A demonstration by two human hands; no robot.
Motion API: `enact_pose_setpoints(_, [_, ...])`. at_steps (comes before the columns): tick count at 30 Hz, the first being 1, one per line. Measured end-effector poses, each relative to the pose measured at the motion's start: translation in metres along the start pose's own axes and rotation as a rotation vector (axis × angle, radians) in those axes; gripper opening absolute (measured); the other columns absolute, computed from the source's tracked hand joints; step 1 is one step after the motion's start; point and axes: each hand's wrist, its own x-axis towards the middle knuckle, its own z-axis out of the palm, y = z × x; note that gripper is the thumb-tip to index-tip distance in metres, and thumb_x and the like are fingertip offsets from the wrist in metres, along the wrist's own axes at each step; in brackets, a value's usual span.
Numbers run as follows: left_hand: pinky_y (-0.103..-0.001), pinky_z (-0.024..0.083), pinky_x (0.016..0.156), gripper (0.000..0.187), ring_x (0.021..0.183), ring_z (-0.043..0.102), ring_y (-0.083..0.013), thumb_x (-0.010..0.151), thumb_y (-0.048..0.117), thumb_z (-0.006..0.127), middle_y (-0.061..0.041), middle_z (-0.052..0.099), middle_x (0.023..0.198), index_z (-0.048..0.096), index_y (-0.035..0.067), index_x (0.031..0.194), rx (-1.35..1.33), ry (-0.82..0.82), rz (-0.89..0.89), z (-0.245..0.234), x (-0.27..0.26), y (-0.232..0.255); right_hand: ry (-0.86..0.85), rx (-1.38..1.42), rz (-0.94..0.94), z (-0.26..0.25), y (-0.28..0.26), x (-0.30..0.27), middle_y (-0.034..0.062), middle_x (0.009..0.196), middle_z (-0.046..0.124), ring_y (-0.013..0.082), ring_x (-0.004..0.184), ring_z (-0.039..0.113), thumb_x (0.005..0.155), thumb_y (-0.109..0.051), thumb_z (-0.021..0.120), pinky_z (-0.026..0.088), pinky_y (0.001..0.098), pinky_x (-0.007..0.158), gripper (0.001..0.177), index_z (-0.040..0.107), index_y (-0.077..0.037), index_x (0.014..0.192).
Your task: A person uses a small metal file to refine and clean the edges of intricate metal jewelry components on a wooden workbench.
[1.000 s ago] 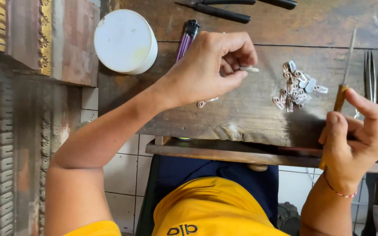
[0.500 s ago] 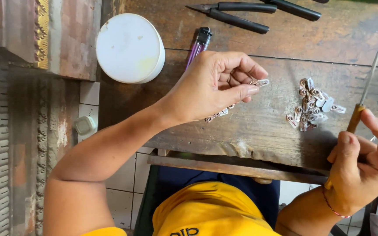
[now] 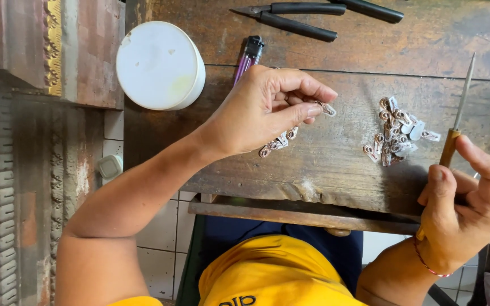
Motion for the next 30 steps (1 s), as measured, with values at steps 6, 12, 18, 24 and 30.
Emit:
enact_pose_setpoints(6, [-0.021,0.061,0.095,0.023,0.102,0.073,-0.0134,0.099,-0.006,0.067,-0.009,0.071,0.112,0.070,0.001,0.120,0.052,-0.015,0.068,-0.0013,-0.0004,-0.0011,-0.050,-0.022,-0.031,-0.0013,-0.0037,0.0025,0.0255,0.081,0.056,0.0218,0.051,0.045,0.121,0.013,0.054,0.034,0.0301,0.052,0.027,0.047,0.019,0.147])
enact_pose_setpoints(12, [-0.020,0.061,0.092,0.022,0.100,0.073,-0.0115,0.097,-0.004,0.069,-0.009,0.073,0.111,0.072,0.002,0.118,0.093,0.004,0.064,-0.0007,-0.0001,0.0020,-0.018,0.017,-0.008,0.0012,-0.0042,0.0011,0.0312,0.123,0.060,0.0227,0.058,0.048,0.121,0.015,0.055,0.036,0.0297,0.053,0.026,0.047,0.020,0.146])
enact_pose_setpoints(18, [-0.018,0.061,0.089,0.019,0.094,0.073,-0.0071,0.094,-0.001,0.072,-0.008,0.078,0.102,0.072,0.002,0.113,-0.025,0.015,-0.034,0.0015,0.0006,-0.0019,-0.041,0.011,-0.045,0.0000,-0.0038,0.0029,0.0351,0.128,0.060,0.0236,0.057,0.048,0.120,0.013,0.055,0.035,0.0299,0.051,0.027,0.045,0.021,0.144])
enact_pose_setpoints(24, [-0.016,0.061,0.084,0.018,0.088,0.072,-0.0052,0.093,0.000,0.074,-0.005,0.078,0.097,0.073,0.001,0.112,0.021,0.009,-0.032,0.0002,0.0018,-0.0003,-0.015,0.016,0.003,0.0013,-0.0049,0.0008,0.0303,0.110,0.061,0.0220,0.056,0.047,0.121,0.014,0.055,0.035,0.0289,0.053,0.027,0.047,0.019,0.146])
enact_pose_setpoints(30, [-0.015,0.061,0.083,0.018,0.087,0.072,-0.0045,0.093,0.000,0.074,-0.005,0.078,0.097,0.073,0.002,0.111,0.021,0.002,-0.047,0.0000,0.0018,0.0010,-0.039,-0.002,-0.004,0.0004,-0.0067,0.0028,0.0255,0.084,0.055,0.0213,0.052,0.045,0.121,0.016,0.054,0.033,0.0284,0.053,0.027,0.047,0.020,0.147])
